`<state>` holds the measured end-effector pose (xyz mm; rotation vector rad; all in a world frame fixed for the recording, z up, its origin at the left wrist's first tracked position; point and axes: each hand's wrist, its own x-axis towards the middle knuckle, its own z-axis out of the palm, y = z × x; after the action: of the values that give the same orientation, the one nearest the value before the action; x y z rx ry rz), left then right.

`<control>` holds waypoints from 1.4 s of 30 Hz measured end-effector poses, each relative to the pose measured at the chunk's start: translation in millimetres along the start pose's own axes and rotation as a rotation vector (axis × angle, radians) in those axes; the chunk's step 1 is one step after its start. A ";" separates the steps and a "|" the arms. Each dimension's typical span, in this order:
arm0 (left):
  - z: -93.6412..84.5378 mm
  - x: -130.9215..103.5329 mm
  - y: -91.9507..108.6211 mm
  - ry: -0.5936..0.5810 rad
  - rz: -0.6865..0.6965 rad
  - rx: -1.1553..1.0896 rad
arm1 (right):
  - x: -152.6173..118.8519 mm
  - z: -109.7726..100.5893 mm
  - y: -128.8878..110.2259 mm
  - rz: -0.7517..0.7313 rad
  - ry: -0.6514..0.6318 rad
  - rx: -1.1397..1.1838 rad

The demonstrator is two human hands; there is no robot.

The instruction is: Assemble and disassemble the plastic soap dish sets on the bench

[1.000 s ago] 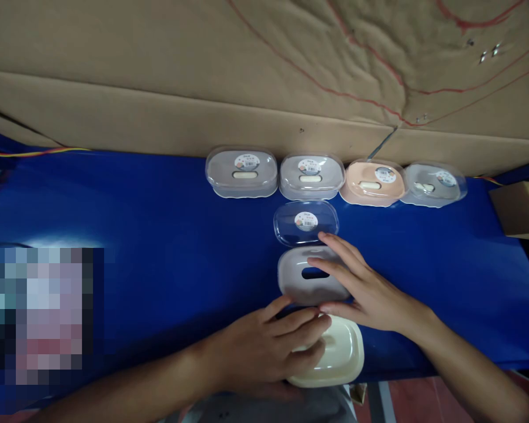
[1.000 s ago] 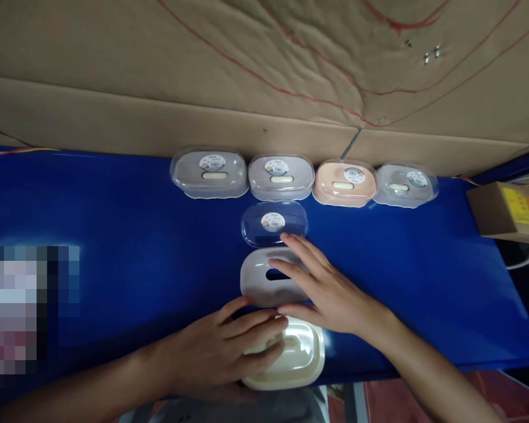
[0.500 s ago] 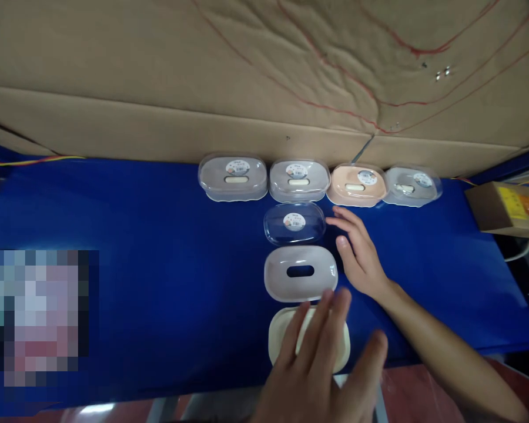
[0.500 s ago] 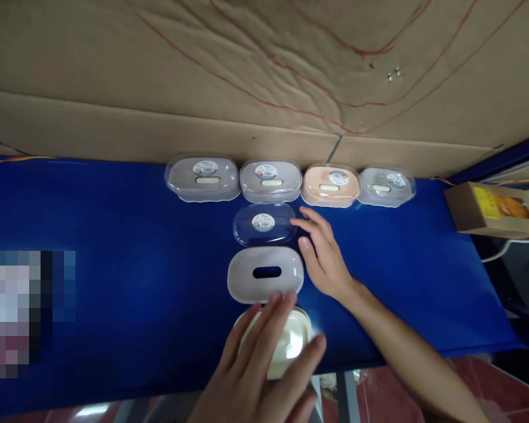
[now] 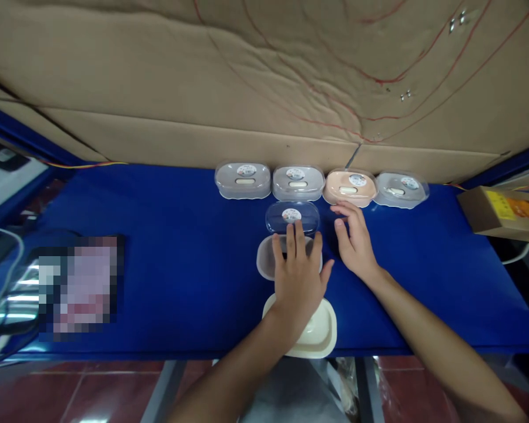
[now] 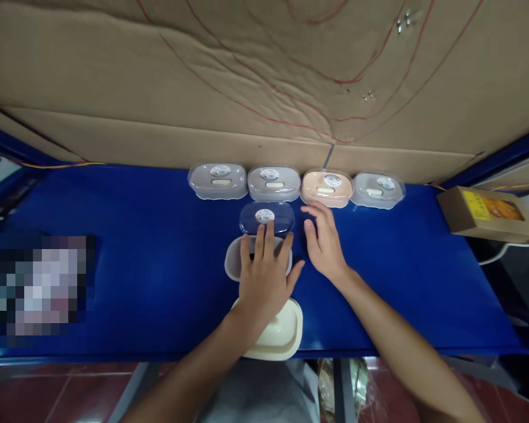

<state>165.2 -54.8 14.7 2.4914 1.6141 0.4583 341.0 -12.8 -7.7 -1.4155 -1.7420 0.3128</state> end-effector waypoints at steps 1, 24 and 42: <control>-1.8 -0.9 -2.6 -0.013 0.003 0.024 | -0.4 0.7 -0.4 -0.004 -0.005 0.000; -48.6 -39.0 -176.9 0.068 0.027 0.294 | -9.4 10.6 -1.6 -0.066 -0.140 -0.046; -58.1 49.7 -264.1 0.038 -0.056 0.242 | -11.2 12.6 -1.0 -0.077 -0.223 -0.105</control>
<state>-63.7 97.3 5.2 2.6113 1.8501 0.3217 331.1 -19.2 -19.8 -1.4274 -2.0147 0.3523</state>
